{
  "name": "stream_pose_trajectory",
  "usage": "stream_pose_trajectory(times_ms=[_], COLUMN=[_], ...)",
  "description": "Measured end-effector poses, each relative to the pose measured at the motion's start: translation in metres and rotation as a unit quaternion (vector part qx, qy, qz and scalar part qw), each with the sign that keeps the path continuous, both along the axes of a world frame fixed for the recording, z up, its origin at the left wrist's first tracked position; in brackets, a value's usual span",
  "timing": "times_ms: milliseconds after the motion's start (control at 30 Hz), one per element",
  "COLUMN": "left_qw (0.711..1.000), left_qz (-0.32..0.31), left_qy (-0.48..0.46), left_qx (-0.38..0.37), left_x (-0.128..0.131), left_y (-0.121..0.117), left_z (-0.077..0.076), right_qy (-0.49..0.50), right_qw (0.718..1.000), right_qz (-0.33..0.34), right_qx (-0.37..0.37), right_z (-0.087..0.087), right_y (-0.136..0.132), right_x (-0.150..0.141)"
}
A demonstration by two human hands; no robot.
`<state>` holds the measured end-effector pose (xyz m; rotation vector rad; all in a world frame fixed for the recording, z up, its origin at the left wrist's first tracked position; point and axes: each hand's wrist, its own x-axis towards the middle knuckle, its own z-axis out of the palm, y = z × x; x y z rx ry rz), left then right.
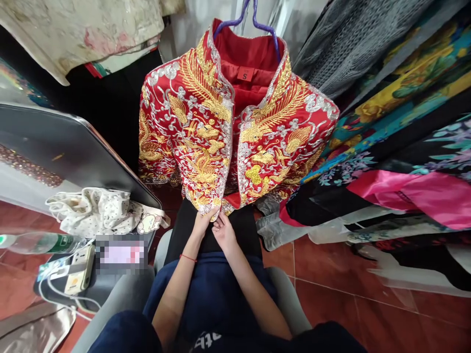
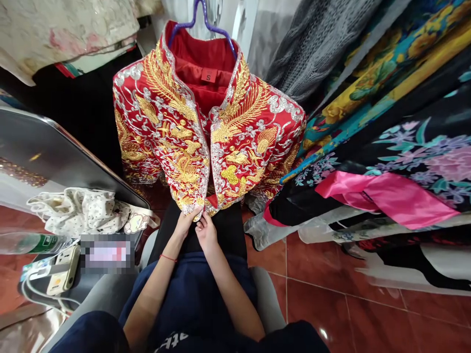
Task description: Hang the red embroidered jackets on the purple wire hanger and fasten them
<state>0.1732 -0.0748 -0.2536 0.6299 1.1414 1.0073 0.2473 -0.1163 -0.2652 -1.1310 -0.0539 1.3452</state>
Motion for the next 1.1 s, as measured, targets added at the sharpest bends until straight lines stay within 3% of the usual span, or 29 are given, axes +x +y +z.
stream_pose_trajectory(times_ms=[233, 433, 600, 833, 967, 1100], left_qw=[0.999, 0.995, 0.993, 0.996, 0.998, 0.999], left_qz=[-0.036, -0.093, -0.116, -0.094, -0.07, -0.051], left_qy=[-0.005, -0.01, 0.001, 0.006, 0.007, 0.013], left_qx=[0.016, 0.029, 0.011, 0.006, -0.001, -0.009], left_x=[-0.009, -0.018, -0.024, -0.015, -0.009, -0.011], left_y=[0.003, 0.006, 0.006, 0.007, 0.007, 0.007], left_z=[-0.003, -0.012, -0.018, -0.027, -0.03, -0.031], right_qy=[-0.121, -0.22, -0.225, -0.191, -0.182, -0.176], right_qw=[0.992, 0.972, 0.969, 0.979, 0.982, 0.982], right_qz=[0.012, 0.063, 0.088, 0.063, 0.035, 0.012], right_qx=[0.029, 0.051, 0.048, 0.032, 0.043, 0.074], right_z=[0.007, 0.013, 0.011, 0.012, 0.029, 0.063], right_y=[-0.003, -0.005, -0.004, 0.008, 0.022, 0.037], right_x=[0.01, 0.027, 0.028, 0.026, 0.028, 0.032])
